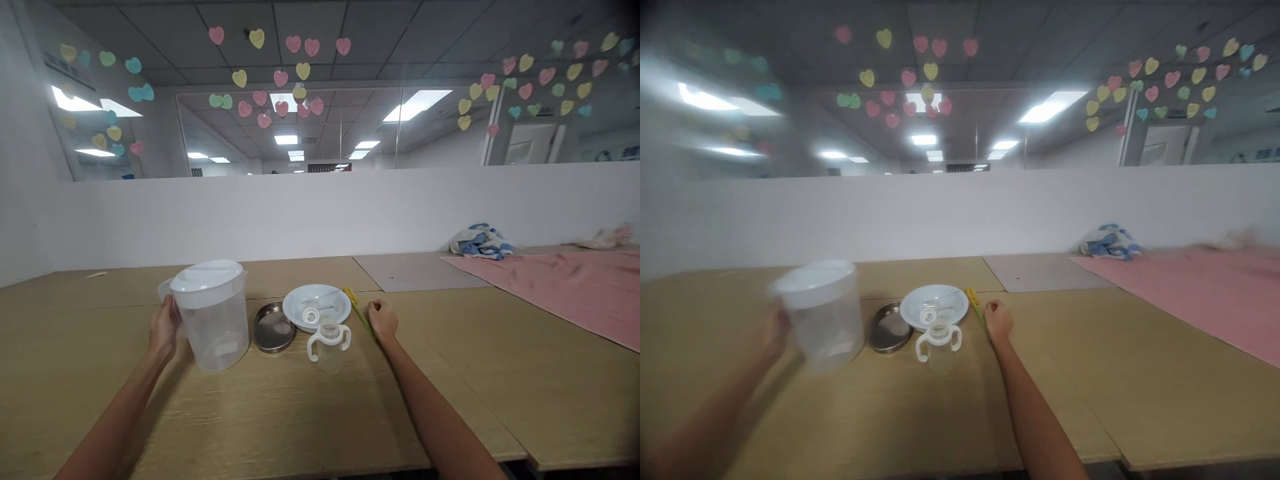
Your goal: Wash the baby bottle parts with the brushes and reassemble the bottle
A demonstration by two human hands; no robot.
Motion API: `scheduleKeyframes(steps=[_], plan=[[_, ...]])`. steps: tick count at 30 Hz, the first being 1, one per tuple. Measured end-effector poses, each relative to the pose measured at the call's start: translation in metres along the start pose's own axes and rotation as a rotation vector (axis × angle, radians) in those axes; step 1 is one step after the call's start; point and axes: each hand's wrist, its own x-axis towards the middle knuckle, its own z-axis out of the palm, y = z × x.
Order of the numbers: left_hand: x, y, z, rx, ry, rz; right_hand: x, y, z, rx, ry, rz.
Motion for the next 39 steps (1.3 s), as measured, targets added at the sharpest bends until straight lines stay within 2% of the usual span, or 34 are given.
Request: scheduleKeyframes(steps=[3, 5, 7, 9, 11, 13, 16, 19, 23, 29, 34, 39], plan=[[0.0, 0.019, 0.007, -0.019, 0.037, -0.18, 0.004, 0.009, 0.004, -0.075, -0.045, 0.028], [0.001, 0.034, 0.013, 0.018, 0.003, -0.138, 0.005, 0.01, 0.006, -0.102, -0.058, 0.038], [0.002, 0.049, 0.022, 0.088, -0.068, -0.018, 0.005, 0.009, 0.007, -0.121, -0.066, 0.042], [0.0, 0.063, 0.033, 0.21, -0.149, 0.187, 0.004, 0.008, 0.007, -0.138, -0.07, 0.045], [-0.003, 0.078, 0.046, 0.384, -0.216, 0.406, 0.003, 0.007, 0.006, -0.152, -0.07, 0.045], [-0.009, 0.093, 0.06, 0.587, -0.273, 0.562, 0.002, 0.007, 0.006, -0.163, -0.07, 0.041], [-0.017, 0.11, 0.081, 0.797, -0.344, 0.681, 0.002, 0.008, 0.005, -0.174, -0.075, 0.031], [-0.025, 0.119, 0.097, 0.869, -0.408, 0.746, 0.001, 0.008, 0.004, -0.182, -0.086, 0.022], [-0.034, 0.119, 0.105, 0.894, -0.453, 0.764, 0.001, 0.006, 0.003, -0.186, -0.102, 0.027], [-0.036, 0.117, 0.104, 0.892, -0.453, 0.735, 0.001, 0.003, 0.003, -0.197, -0.112, 0.041], [-0.025, 0.116, 0.094, 0.807, -0.353, 0.618, 0.001, 0.003, 0.003, -0.208, -0.113, 0.054], [-0.022, 0.115, 0.081, 0.59, -0.236, 0.525, 0.002, 0.004, 0.004, -0.195, -0.109, 0.067]])
